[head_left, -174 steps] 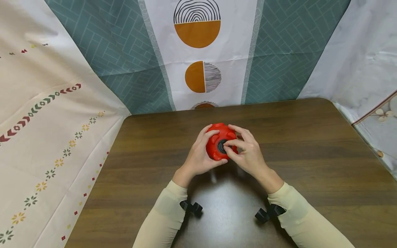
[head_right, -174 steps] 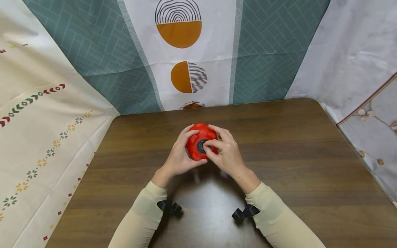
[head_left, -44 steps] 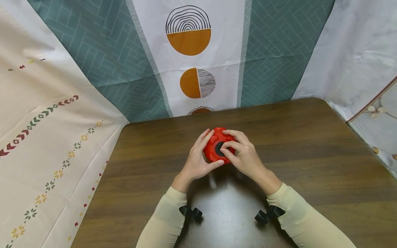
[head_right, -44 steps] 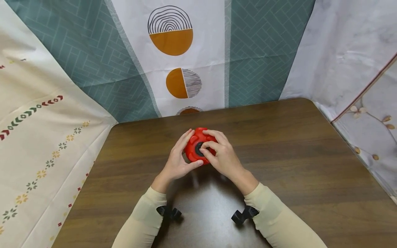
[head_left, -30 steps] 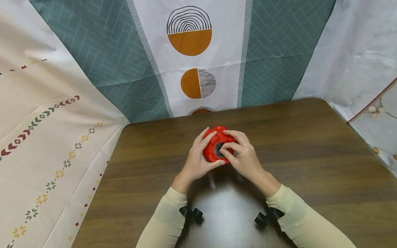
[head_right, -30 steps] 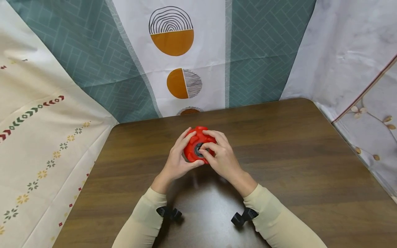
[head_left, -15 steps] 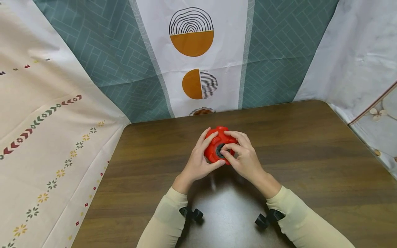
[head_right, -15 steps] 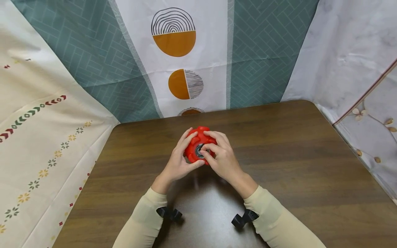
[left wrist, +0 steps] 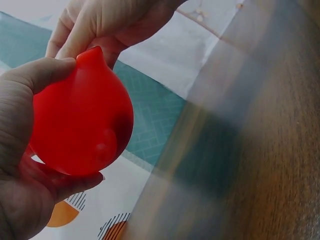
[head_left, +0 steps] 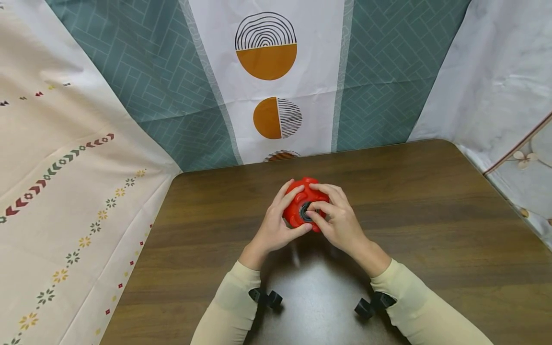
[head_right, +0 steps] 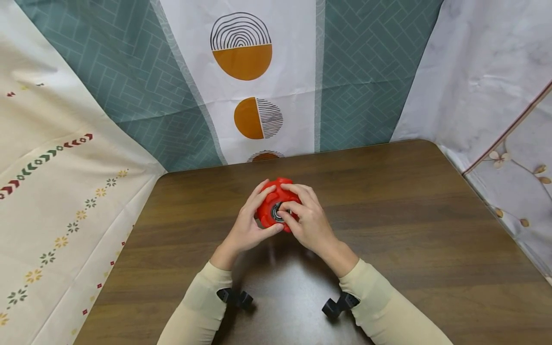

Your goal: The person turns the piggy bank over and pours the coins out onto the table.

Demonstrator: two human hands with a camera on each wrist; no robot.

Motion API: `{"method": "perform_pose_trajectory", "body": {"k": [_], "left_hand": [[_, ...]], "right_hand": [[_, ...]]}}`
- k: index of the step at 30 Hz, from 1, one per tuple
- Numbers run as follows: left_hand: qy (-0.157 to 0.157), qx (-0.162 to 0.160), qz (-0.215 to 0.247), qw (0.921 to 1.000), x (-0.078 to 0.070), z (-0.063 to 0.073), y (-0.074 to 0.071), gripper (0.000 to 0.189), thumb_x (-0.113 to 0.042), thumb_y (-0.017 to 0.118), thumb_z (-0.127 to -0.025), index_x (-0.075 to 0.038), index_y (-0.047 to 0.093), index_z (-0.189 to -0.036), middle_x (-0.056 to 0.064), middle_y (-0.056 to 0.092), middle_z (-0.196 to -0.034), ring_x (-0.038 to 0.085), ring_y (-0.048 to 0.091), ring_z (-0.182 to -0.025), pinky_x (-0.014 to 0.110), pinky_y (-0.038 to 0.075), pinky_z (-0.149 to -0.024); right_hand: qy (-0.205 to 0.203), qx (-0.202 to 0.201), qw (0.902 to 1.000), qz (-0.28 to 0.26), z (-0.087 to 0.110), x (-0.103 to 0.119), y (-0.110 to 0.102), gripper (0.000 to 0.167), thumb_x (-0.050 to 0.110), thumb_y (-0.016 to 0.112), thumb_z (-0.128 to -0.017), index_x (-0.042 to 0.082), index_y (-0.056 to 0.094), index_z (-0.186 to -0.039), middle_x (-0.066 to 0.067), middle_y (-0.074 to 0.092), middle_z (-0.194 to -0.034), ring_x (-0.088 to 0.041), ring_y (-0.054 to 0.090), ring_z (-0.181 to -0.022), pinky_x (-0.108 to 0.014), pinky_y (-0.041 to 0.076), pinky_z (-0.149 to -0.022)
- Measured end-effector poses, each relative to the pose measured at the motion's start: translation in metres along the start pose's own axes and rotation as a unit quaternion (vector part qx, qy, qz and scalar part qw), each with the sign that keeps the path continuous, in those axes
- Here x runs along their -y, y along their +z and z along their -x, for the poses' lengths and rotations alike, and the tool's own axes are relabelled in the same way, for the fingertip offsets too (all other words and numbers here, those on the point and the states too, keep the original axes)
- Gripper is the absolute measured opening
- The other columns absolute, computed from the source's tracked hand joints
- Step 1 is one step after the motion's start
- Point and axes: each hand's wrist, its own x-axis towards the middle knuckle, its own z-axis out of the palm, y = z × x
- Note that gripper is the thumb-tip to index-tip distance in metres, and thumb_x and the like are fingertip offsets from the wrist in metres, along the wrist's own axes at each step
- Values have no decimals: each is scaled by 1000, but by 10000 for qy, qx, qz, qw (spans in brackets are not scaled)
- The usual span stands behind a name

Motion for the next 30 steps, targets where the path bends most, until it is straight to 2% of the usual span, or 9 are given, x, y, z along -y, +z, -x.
{"method": "perform_pose_trajectory", "body": {"k": [7, 17, 30], "left_hand": [[16, 62, -70, 10000, 0, -1, -1, 79, -25, 79, -77, -27, 42, -146, -1, 21, -157, 19, 37, -134, 32, 49, -93], [68, 126, -113, 9998, 3, 0, -2, 79, -25, 79, -77, -27, 42, -146, -1, 21, -156, 19, 38, -133, 32, 50, -92], [47, 205, -42, 9998, 4, 1, -3, 78, -25, 79, -77, -27, 41, -146, -1, 22, -156, 20, 37, -133, 32, 50, -92]], "right_hand": [[-127, 72, 9998, 133, 1, -1, 0, 15, 1, 81, -74, 3, 73, -87, -11, 54, -131, -29, 44, -123, -41, 53, -88], [-197, 176, 9996, 60, 1, -2, 0, 16, 0, 80, -74, 2, 74, -89, -13, 54, -130, -32, 44, -121, -47, 52, -87], [-201, 356, 9990, 167, 1, -3, -3, 15, 3, 81, -75, 5, 73, -87, -9, 53, -132, -29, 42, -124, -42, 50, -93]]}}
